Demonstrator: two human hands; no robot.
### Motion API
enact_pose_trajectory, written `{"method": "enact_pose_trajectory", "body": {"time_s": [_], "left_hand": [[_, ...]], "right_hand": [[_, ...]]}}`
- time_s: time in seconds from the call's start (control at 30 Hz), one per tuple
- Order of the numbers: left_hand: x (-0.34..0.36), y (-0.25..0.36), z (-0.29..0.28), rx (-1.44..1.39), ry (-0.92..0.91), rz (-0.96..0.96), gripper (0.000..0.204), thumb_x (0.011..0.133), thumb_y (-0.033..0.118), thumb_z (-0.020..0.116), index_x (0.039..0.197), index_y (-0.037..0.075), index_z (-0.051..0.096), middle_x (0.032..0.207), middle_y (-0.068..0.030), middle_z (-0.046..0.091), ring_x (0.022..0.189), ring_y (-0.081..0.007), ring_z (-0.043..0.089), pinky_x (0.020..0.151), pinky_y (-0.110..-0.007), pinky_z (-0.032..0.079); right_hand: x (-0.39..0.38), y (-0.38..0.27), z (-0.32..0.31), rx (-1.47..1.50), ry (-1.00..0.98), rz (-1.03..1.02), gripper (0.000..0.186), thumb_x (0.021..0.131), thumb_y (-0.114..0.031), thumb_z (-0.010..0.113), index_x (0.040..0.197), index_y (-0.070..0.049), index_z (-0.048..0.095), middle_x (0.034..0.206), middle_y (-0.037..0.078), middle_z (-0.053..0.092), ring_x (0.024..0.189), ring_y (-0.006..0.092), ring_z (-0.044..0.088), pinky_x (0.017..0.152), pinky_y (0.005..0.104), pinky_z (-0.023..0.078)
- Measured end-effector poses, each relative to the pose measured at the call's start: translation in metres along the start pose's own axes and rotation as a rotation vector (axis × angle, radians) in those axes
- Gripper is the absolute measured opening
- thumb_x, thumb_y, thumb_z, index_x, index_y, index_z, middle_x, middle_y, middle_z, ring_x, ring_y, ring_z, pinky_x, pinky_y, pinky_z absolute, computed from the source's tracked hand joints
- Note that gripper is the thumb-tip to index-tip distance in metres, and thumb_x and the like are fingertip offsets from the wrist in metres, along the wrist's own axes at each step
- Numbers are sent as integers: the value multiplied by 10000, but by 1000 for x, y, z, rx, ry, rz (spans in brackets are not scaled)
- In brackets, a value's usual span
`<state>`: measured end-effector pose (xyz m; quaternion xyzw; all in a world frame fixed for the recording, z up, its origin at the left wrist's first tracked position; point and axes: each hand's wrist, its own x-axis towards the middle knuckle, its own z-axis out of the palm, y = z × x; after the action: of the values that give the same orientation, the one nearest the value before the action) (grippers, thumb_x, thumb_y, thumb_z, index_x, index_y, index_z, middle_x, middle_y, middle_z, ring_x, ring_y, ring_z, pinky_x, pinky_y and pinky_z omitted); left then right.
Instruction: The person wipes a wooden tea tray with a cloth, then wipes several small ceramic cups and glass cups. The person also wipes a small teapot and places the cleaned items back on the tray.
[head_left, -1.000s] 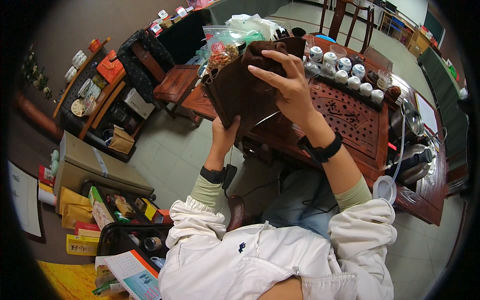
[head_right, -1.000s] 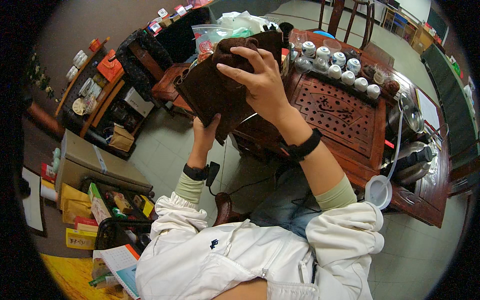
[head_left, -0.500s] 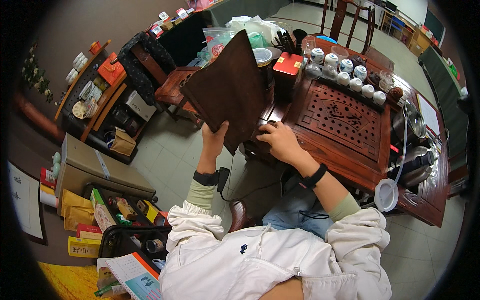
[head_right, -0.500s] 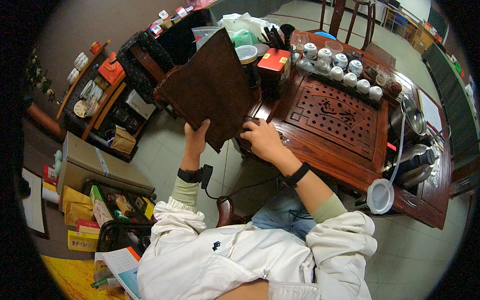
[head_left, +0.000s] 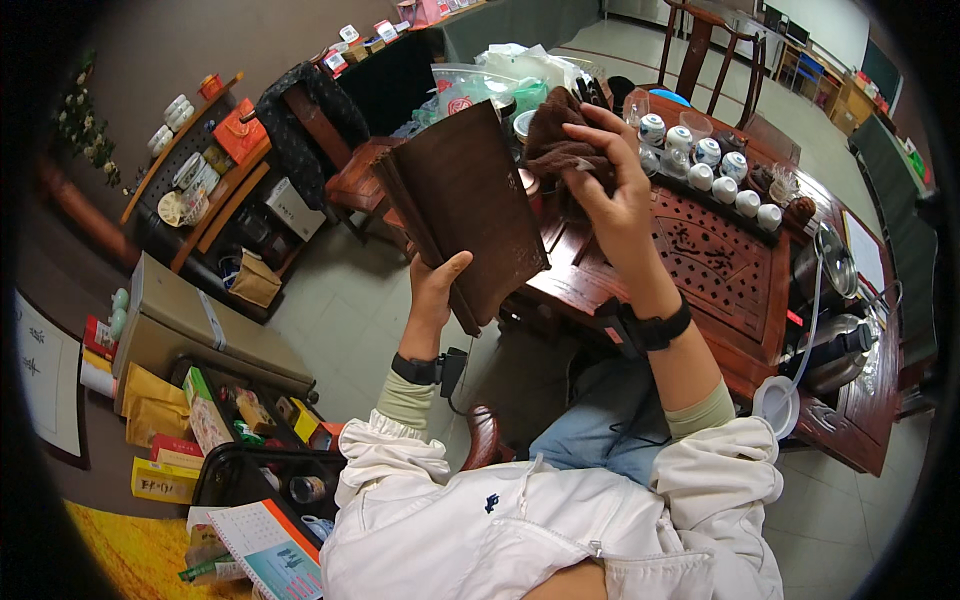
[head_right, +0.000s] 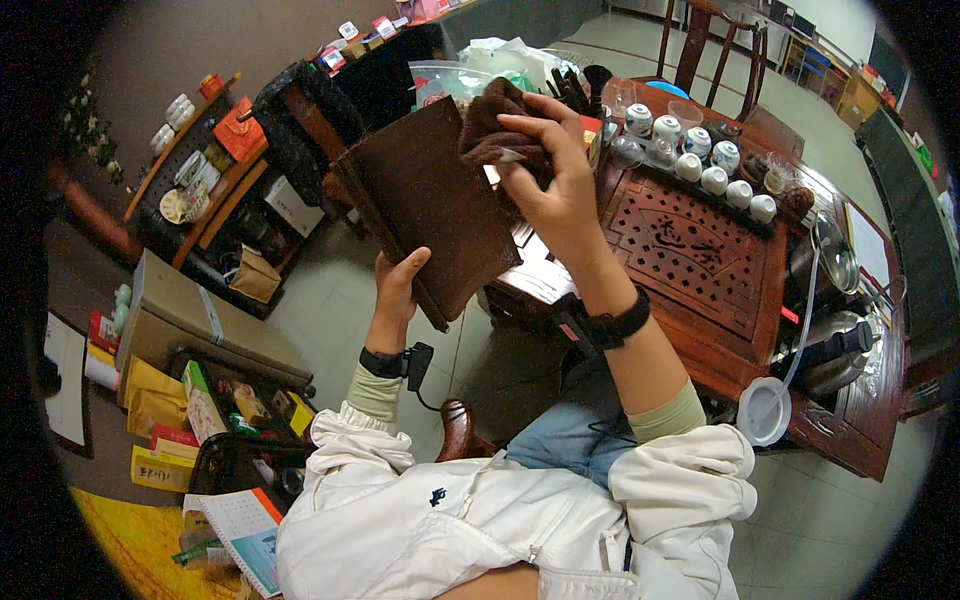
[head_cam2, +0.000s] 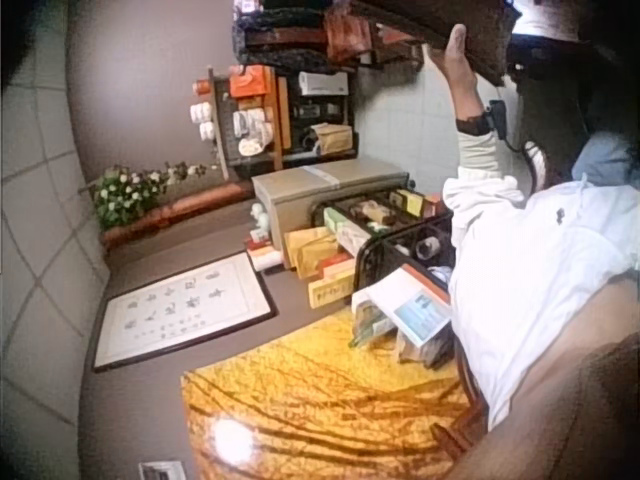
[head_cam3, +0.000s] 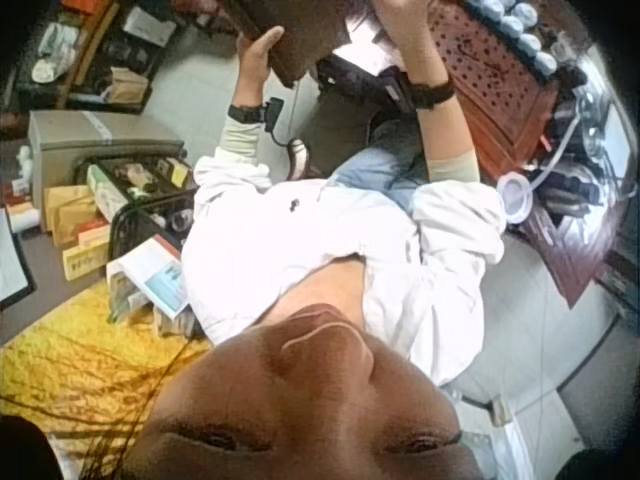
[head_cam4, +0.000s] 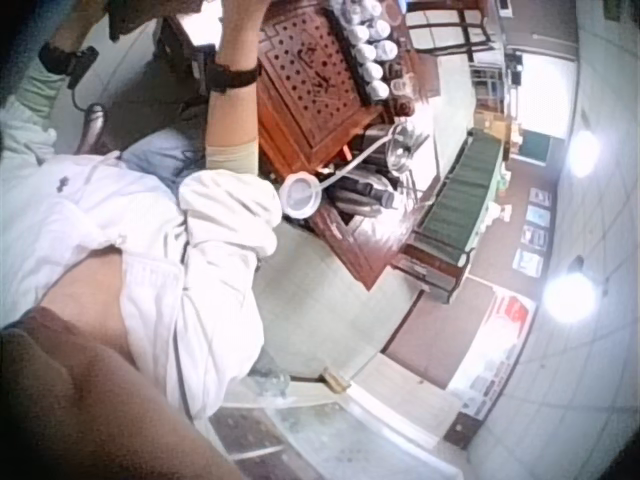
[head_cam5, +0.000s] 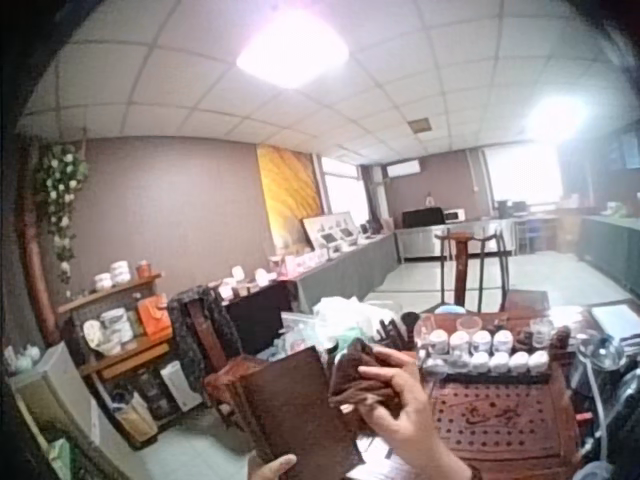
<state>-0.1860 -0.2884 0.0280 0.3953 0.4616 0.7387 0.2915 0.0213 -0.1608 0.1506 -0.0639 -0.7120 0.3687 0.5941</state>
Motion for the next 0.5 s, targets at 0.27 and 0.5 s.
{"method": "enact_pose_trajectory", "body": {"time_s": [0.27, 0.5], "left_hand": [[-8, 20, -4, -203, -147, -198, 583, 751, 18, 694, 1300, 56, 499, 1242, -114, 567, 1111, -294, 577, 921, -424, 500], [-11, 18, -17, -476, -220, -149, 642, 710, 68, 667, 1313, 2, 455, 1254, -142, 548, 1127, -284, 560, 984, -406, 458]], "right_hand": [[7, 10, 44, 0, -53, -118, 265, 669, 56, 710, 911, -27, 641, 1244, 139, 492, 1171, 287, 508, 941, 351, 456], [-34, 31, 71, -64, -279, -178, 293, 613, 28, 741, 802, -58, 534, 1299, 113, 536, 1184, 352, 465, 986, 418, 390]]}}
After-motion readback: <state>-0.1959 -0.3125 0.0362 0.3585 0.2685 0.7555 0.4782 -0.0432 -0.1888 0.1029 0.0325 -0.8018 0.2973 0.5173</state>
